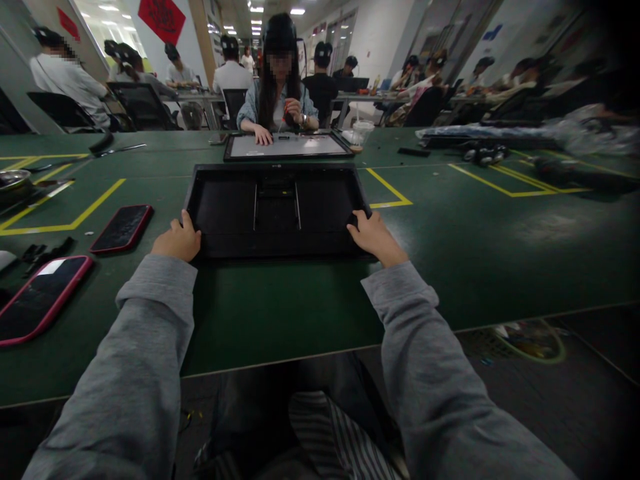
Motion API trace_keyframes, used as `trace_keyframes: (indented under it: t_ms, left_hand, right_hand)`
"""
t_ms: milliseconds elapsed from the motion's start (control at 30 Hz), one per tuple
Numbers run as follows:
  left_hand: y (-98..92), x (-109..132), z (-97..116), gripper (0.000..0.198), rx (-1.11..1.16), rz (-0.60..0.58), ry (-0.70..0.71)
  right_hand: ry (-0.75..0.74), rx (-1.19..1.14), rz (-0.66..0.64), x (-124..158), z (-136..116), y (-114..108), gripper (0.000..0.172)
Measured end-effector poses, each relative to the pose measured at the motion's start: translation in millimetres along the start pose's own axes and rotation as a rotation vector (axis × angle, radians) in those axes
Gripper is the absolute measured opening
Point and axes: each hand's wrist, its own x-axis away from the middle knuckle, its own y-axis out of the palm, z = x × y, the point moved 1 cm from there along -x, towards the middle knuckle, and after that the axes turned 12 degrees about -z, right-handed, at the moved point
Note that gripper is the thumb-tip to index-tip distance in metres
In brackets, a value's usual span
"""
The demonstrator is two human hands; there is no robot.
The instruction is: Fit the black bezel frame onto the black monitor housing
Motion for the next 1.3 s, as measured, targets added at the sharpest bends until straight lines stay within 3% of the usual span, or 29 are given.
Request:
trace_keyframes:
  t_ms: [1300]
  left_hand:
    - [1.2, -1.5, -1.6, 0.077, -0.012, 0.006, -0.005]
  right_hand:
    - [-0.027, -0.012, 0.050, -6.1, 5.2, 6.5, 0.056]
